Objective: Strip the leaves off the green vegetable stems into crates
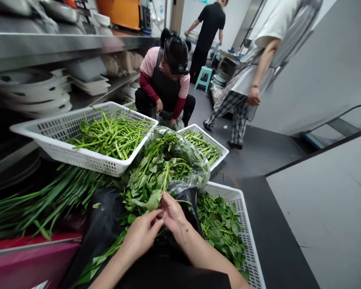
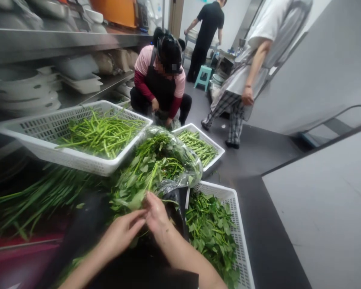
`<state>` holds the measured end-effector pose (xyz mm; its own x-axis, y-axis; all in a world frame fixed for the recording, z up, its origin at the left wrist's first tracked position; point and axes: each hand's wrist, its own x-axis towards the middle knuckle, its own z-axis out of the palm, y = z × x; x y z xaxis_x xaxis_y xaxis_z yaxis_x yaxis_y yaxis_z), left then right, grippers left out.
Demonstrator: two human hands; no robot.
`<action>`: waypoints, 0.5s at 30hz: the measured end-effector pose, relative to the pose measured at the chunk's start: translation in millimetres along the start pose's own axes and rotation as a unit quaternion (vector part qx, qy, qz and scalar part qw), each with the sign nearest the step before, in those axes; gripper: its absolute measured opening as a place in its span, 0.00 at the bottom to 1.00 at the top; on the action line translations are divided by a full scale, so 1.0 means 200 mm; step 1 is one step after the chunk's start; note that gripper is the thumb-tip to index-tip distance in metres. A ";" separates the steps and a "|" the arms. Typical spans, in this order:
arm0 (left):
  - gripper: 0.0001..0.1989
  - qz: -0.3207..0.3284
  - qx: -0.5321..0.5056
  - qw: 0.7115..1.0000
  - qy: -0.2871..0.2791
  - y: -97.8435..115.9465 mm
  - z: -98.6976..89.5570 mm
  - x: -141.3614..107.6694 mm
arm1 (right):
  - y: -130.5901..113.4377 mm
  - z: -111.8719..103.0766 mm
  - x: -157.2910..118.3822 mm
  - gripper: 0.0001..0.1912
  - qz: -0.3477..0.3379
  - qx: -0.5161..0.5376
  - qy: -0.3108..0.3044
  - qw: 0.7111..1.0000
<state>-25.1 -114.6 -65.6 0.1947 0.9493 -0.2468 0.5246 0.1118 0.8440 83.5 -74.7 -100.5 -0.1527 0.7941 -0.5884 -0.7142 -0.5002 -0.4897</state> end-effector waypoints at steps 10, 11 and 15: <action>0.28 -0.188 -0.396 0.898 0.042 -0.10 0.07 0.11 | 0.14 -0.01 -0.02 0.13 0.100 -0.029 -0.061 0.993; 0.27 -0.181 -0.377 0.907 0.053 -0.12 0.08 0.10 | 0.15 -0.01 -0.02 0.11 0.092 -0.027 -0.057 0.994; 0.20 -0.098 -0.263 0.957 0.071 -0.15 0.06 0.07 | 0.14 0.03 0.02 0.04 0.033 -0.022 -0.008 0.999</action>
<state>-28.0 -107.4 -100.3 0.0019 0.9211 -0.3893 0.0419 0.3889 0.9203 58.4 -84.6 -112.8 -0.2102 0.7641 -0.6099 -0.6720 -0.5660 -0.4775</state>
